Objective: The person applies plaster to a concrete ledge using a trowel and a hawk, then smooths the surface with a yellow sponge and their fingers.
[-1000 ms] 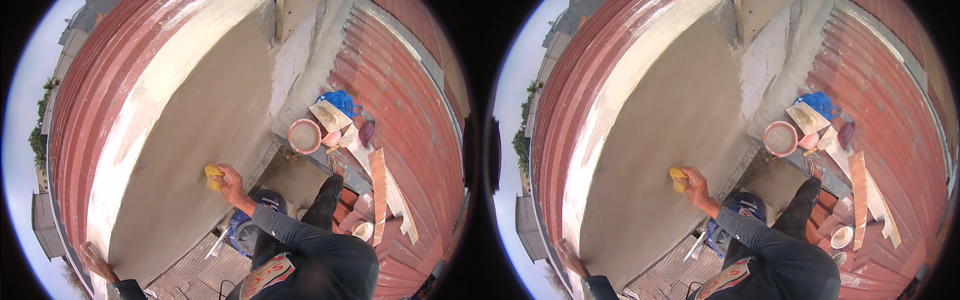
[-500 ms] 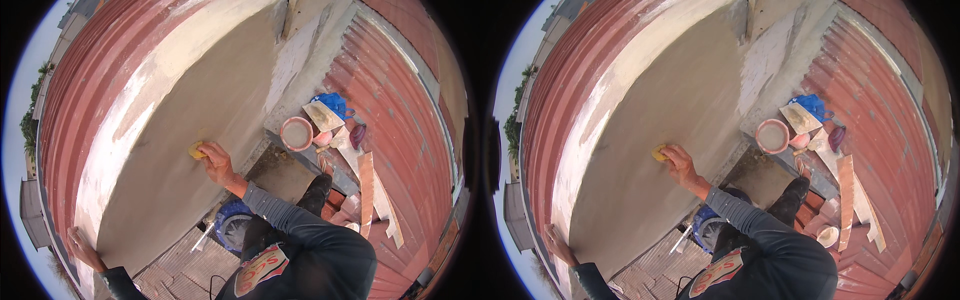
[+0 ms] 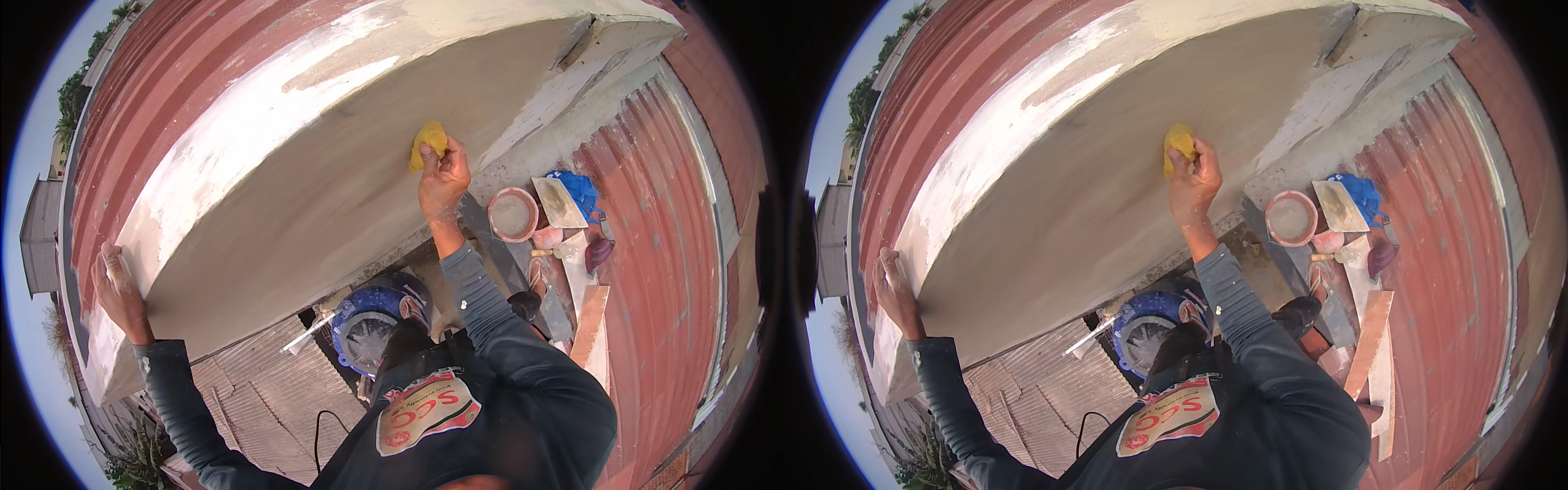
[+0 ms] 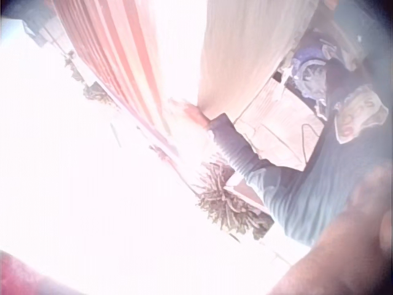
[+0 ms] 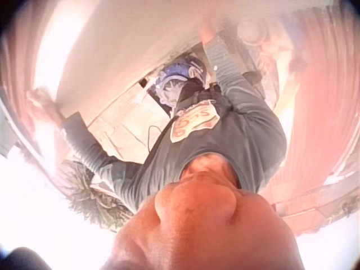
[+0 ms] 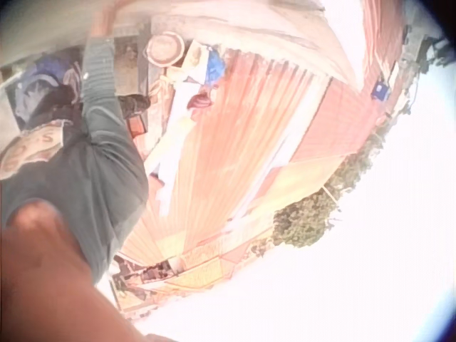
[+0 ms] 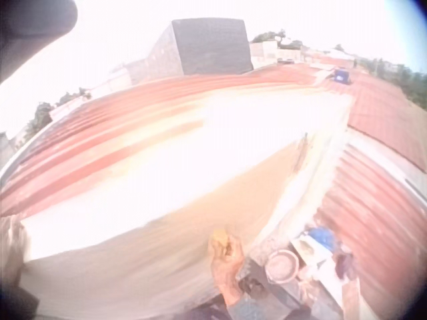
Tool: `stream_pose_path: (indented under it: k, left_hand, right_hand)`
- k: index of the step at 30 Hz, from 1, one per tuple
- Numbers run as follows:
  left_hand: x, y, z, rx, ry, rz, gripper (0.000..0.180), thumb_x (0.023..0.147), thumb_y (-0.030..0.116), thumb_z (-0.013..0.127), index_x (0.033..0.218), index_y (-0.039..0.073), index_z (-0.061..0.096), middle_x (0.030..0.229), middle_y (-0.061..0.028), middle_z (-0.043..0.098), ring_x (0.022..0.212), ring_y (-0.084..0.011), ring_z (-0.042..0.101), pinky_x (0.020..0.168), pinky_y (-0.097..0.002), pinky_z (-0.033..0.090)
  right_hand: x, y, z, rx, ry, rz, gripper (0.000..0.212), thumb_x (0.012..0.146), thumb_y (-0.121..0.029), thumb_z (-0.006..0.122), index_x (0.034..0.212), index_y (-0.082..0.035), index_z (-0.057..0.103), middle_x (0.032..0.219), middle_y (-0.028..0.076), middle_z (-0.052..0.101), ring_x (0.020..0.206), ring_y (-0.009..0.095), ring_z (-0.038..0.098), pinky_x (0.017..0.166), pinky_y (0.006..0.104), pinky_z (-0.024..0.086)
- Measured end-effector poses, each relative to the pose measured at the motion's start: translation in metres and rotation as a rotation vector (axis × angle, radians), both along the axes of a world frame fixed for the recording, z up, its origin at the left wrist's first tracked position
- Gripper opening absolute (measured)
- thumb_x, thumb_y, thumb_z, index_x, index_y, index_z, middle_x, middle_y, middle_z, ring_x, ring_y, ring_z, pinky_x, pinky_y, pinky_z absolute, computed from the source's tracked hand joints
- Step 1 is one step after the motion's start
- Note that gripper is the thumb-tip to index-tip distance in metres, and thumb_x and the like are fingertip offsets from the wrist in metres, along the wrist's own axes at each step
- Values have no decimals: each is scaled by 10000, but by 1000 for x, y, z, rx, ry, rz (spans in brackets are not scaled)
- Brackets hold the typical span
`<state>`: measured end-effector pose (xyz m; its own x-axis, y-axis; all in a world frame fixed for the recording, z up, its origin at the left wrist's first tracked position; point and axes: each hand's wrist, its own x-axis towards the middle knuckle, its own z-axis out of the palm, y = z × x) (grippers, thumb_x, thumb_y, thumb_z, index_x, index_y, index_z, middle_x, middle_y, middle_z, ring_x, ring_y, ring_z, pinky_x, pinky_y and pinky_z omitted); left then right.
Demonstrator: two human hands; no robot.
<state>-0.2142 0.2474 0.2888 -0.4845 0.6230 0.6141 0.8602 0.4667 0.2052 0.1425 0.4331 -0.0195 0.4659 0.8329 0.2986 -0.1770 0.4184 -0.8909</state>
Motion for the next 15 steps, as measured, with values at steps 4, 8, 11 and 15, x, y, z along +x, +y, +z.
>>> stream_pose_path:
  k: [4,8,11,15]
  left_hand:
    - [5,-1,0,9,-14,-33,579,1018,508,479,1059,-27,697,1055,-159,679,1016,-290,625,924,-382,447]
    - [-3,-13,-3,20,-20,-3,581,1021,510,465,1045,-19,705,1052,-165,681,1014,-296,629,919,-383,448]
    - [4,-14,0,5,24,15,582,1015,517,467,1039,-10,713,1038,-174,686,999,-316,633,916,-393,449]
    - [4,-6,-3,-29,14,46,602,1010,549,459,1065,3,707,1087,-152,697,1054,-284,630,967,-364,431]
  right_hand:
    - [-134,-139,-5,170,-315,393,335,751,95,690,1051,-45,637,1021,168,634,947,368,641,801,419,545]
    - [-107,-148,-6,73,-222,489,265,813,37,712,1056,-27,629,1026,162,636,988,341,635,816,398,536]
    - [-33,-73,11,-148,179,242,270,956,-152,688,1125,23,572,1039,78,628,905,147,592,778,318,528]
    - [-48,-48,12,-146,112,93,225,958,-90,668,1125,23,567,1041,73,628,914,141,591,786,299,516]
